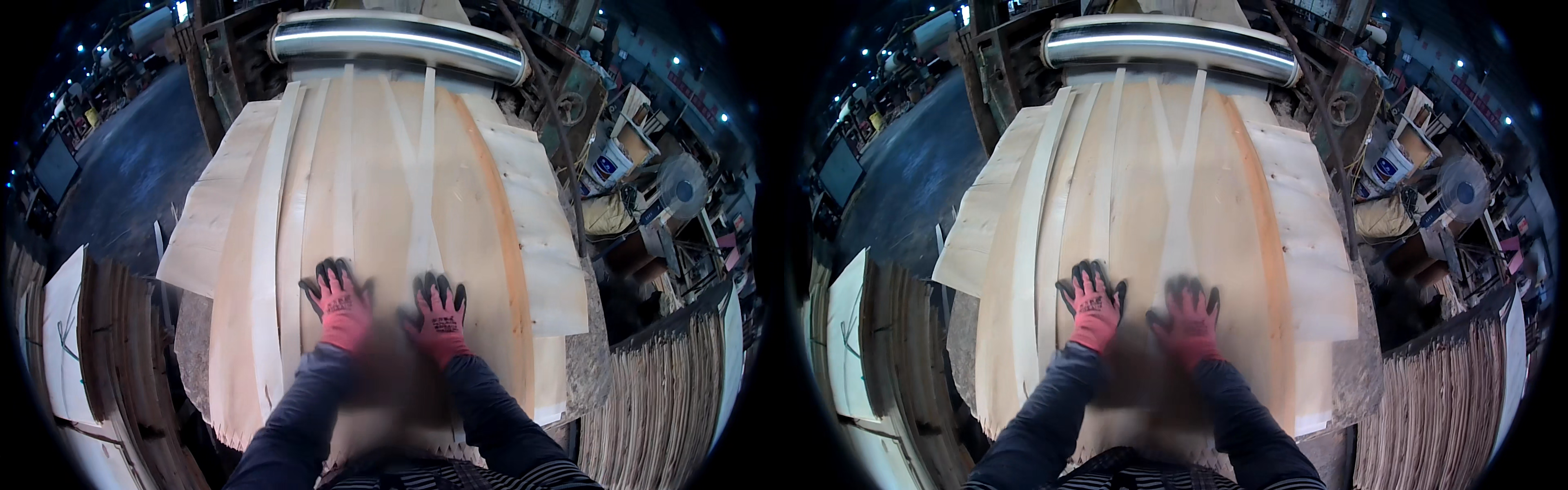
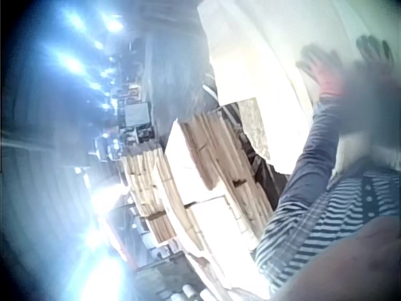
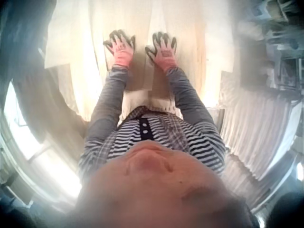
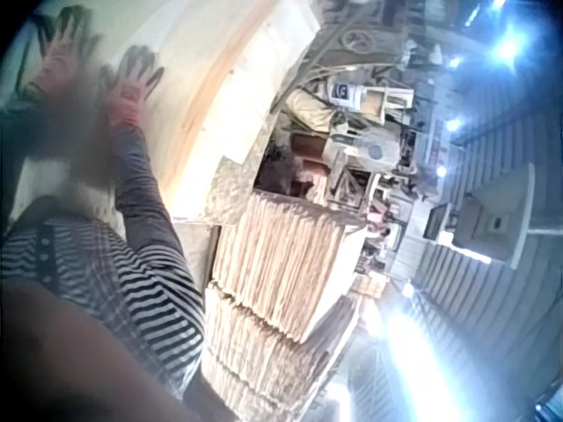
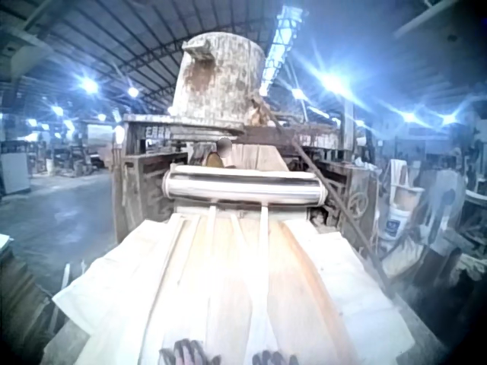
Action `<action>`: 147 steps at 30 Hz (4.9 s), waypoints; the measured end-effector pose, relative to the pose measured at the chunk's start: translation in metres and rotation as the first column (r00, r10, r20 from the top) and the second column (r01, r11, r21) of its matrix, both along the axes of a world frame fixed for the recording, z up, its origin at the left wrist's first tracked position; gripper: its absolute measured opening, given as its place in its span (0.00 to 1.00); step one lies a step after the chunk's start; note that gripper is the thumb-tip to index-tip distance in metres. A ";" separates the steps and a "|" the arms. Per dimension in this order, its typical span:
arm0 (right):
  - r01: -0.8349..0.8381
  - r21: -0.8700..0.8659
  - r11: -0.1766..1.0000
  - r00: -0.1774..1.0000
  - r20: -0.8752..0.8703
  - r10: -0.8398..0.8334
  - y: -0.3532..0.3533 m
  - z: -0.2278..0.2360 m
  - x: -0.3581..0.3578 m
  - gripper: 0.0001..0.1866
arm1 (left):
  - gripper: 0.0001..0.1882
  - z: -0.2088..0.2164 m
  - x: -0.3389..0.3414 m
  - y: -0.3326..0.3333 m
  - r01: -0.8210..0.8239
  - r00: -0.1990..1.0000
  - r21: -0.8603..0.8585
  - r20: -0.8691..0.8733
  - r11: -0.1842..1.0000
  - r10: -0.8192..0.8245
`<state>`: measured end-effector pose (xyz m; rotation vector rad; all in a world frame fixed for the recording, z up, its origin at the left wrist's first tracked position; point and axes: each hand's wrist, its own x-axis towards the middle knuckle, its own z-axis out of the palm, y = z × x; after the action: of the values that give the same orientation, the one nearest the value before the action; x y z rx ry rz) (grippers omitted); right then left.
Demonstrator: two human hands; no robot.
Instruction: The person repeatedly feeds thin wood veneer sheets into a roller machine, smoothing them by hand as they pass through. The person also picks up and discards offcuts or scrap pieces from the floor into a pile.
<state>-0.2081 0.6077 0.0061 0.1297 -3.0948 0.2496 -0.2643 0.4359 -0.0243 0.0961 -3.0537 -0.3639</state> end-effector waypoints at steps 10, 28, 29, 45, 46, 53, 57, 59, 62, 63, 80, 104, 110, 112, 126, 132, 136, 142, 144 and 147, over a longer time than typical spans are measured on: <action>-0.067 -0.049 0.997 0.964 -0.263 0.052 -0.004 -0.004 -0.016 0.38 | 0.36 0.054 -0.111 0.003 0.290 0.918 -0.006 -0.281 0.957 -0.280; -0.138 -0.004 0.990 0.982 -0.132 0.137 0.015 -0.021 0.046 0.37 | 0.33 0.004 -0.019 0.058 0.581 0.794 -0.009 -0.211 0.814 -0.569; -0.151 0.034 0.988 0.964 -0.214 0.155 0.008 -0.019 0.045 0.37 | 0.33 0.000 -0.035 0.067 0.563 0.797 -0.019 -0.253 0.826 -0.549; -0.212 -0.215 0.953 0.976 -0.092 0.197 -0.050 -0.018 -0.074 0.34 | 0.29 0.074 -0.163 0.079 0.652 0.749 0.119 -0.249 0.748 -0.614; -0.217 -0.204 0.955 0.975 -0.087 0.203 -0.059 -0.011 -0.092 0.34 | 0.30 0.079 -0.150 0.052 0.679 0.706 0.055 -0.323 0.733 -0.630; 0.130 0.170 0.977 0.904 -0.425 -0.046 -0.059 -0.003 -0.268 0.34 | 0.41 0.089 0.030 -0.116 0.426 0.904 -0.073 0.010 0.902 -0.427; -0.502 0.051 0.863 0.806 -0.333 0.489 -0.154 0.031 -0.190 0.34 | 0.48 0.036 0.109 -0.165 0.055 0.997 -0.052 0.054 0.997 -0.052; -0.696 -0.073 0.714 0.702 -0.277 0.656 -0.198 0.013 -0.115 0.34 | 0.50 0.006 0.128 -0.166 -0.041 0.978 -0.074 0.201 0.996 0.055; -0.608 -0.073 0.790 0.793 -0.077 0.604 -0.194 -0.015 -0.068 0.35 | 0.44 0.012 0.141 -0.141 0.237 0.962 -0.044 0.151 0.971 -0.228; -0.544 -0.067 0.837 0.838 0.001 0.545 -0.178 -0.013 -0.062 0.35 | 0.42 0.010 0.142 -0.132 0.376 0.917 0.000 0.141 0.927 -0.373; -0.155 0.095 0.983 0.984 -0.074 0.162 -0.039 -0.021 0.118 0.38 | 0.46 0.015 0.149 -0.076 0.340 0.910 0.074 0.226 0.937 -0.348; -0.206 0.048 0.977 0.971 -0.117 0.210 -0.011 -0.009 0.029 0.37 | 0.39 0.004 0.067 -0.045 0.652 0.754 -0.020 -0.091 0.758 -0.650; -0.063 0.012 0.998 0.998 -0.017 0.063 -0.001 -0.005 -0.102 0.35 | 0.39 0.018 -0.078 -0.048 0.631 0.762 -0.212 -0.013 0.746 -0.648; -0.054 -0.032 0.998 0.996 -0.069 0.051 0.001 -0.007 -0.149 0.35 | 0.40 0.019 -0.129 -0.046 0.620 0.775 -0.254 0.052 0.742 -0.630; -0.769 -0.230 0.597 0.638 -0.209 0.741 -0.176 0.029 -0.053 0.32 | 0.39 0.043 0.043 -0.210 0.178 0.960 -0.137 -0.193 0.975 -0.202; -0.585 -0.108 0.804 0.811 -0.059 0.582 -0.172 -0.015 -0.002 0.33 | 0.45 -0.003 0.174 -0.209 0.246 0.954 -0.001 0.177 0.969 -0.242; -0.376 0.058 0.925 0.926 0.056 0.373 -0.109 -0.012 0.025 0.32 | 0.41 -0.006 0.191 -0.184 0.265 0.956 -0.040 0.139 0.964 -0.257; -0.306 0.169 0.937 0.951 0.105 0.292 -0.044 -0.005 0.002 0.31 | 0.37 -0.012 0.150 -0.143 0.416 0.908 -0.061 -0.021 0.907 -0.418; -0.250 0.187 0.950 0.968 0.068 0.241 -0.047 -0.010 0.017 0.31 | 0.38 -0.013 0.156 -0.138 0.444 0.895 -0.023 -0.036 0.896 -0.445; 0.010 0.077 0.997 0.994 -0.110 -0.002 -0.116 -0.023 0.093 0.33 | 0.38 -0.011 0.188 -0.143 0.408 0.912 0.058 0.004 0.911 -0.409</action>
<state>-0.1147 0.4915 -0.0166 0.1319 -2.9955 0.1186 -0.0760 0.2929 -0.0357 -0.5508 -3.0607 -0.4713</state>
